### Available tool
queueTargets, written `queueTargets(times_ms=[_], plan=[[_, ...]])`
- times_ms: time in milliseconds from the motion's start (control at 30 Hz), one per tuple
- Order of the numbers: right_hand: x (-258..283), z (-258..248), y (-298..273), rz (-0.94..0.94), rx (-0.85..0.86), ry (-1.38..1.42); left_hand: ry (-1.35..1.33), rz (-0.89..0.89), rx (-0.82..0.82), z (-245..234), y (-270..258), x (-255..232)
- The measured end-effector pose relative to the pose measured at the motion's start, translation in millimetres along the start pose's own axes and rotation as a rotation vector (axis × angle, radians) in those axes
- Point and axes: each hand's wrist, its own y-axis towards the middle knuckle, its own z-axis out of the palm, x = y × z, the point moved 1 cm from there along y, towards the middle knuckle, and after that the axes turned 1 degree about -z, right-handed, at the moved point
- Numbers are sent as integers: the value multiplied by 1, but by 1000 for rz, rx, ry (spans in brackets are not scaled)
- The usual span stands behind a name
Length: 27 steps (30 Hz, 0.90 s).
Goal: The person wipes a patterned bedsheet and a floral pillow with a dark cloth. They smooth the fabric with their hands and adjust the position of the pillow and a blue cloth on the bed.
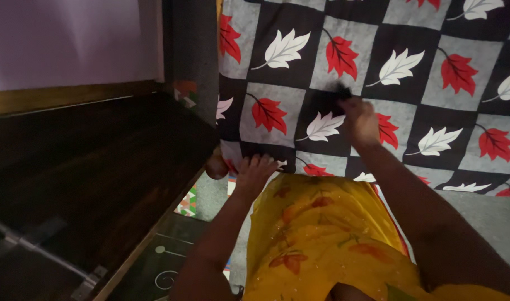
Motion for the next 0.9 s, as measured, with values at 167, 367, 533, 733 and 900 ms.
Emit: queueTargets(times_ms=[167, 367, 533, 733, 900], plan=[[34, 25, -17, 128, 137, 55, -4, 117, 54, 14, -23, 21], [63, 39, -60, -178, 412, 63, -50, -175, 506, 39, -27, 18], [-21, 35, -14, 45, -143, -104, -115, -208, 536, -9, 25, -3], [-40, 44, -13, 309, -117, -86, -183, -272, 356, -43, 100, -7], [50, 59, -52, -31, 726, -152, -319, -309, -108, -47, 164, 26]])
